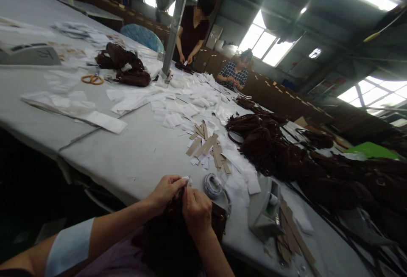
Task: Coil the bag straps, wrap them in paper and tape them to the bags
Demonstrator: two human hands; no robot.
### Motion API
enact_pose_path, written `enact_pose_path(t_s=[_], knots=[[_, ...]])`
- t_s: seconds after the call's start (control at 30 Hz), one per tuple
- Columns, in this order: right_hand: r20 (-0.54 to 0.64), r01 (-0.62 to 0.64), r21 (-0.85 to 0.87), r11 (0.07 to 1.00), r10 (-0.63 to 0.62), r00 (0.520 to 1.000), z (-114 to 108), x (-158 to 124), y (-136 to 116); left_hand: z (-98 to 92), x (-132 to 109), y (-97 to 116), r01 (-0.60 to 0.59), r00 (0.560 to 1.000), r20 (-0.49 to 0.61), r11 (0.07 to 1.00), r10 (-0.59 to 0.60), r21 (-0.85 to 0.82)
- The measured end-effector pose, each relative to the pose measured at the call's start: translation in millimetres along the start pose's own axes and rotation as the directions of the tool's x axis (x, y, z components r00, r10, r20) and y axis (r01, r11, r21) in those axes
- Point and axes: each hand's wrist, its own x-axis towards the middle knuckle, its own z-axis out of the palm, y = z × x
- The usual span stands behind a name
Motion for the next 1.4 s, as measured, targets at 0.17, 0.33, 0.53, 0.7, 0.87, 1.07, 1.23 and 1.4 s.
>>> enact_pose_path(t_s=[0.17, 0.33, 0.53, 0.7, 0.87, 1.07, 1.23, 1.4], knots=[[0.36, -0.585, 0.527, 0.617, 0.462, 0.811, -17, 8, 2, -1.4, -4, 3, -0.067, 0.993, 0.103, 0.998, 0.065, 0.011], [0.619, -0.765, 0.636, 0.097, 0.528, 0.582, -18, 9, 2, -0.4, -5, -1, -0.047, 0.992, 0.114, 0.995, 0.057, -0.087], [0.633, -0.774, 0.63, 0.068, 0.531, 0.563, -17, 9, 9, -6.5, -5, 1, -0.038, 0.981, 0.192, 0.999, 0.034, 0.017], [0.534, -0.742, 0.544, 0.391, 0.521, 0.666, -22, 10, 8, -6.3, -2, 4, -0.095, 0.985, 0.161, 0.973, 0.062, 0.209], [0.044, -0.204, 0.161, 0.966, 0.199, 0.979, -11, 5, -8, 0.7, 4, -4, 0.066, 0.997, 0.049, 0.998, -0.066, -0.005], [-0.029, -0.039, 0.026, 0.999, 0.039, 0.999, -40, -45, 4, -12.7, 4, 9, 0.164, 0.986, 0.06, 0.974, -0.156, -0.157], [0.23, -0.289, -0.002, 0.957, 0.282, 0.931, -92, -122, 42, -14.9, 3, 13, 0.202, 0.964, 0.189, 0.977, -0.187, -0.064], [0.147, -0.589, 0.265, 0.763, 0.572, 0.807, -94, -83, 22, -0.8, -1, 6, 0.207, 0.931, 0.297, 0.977, -0.21, 0.044]])
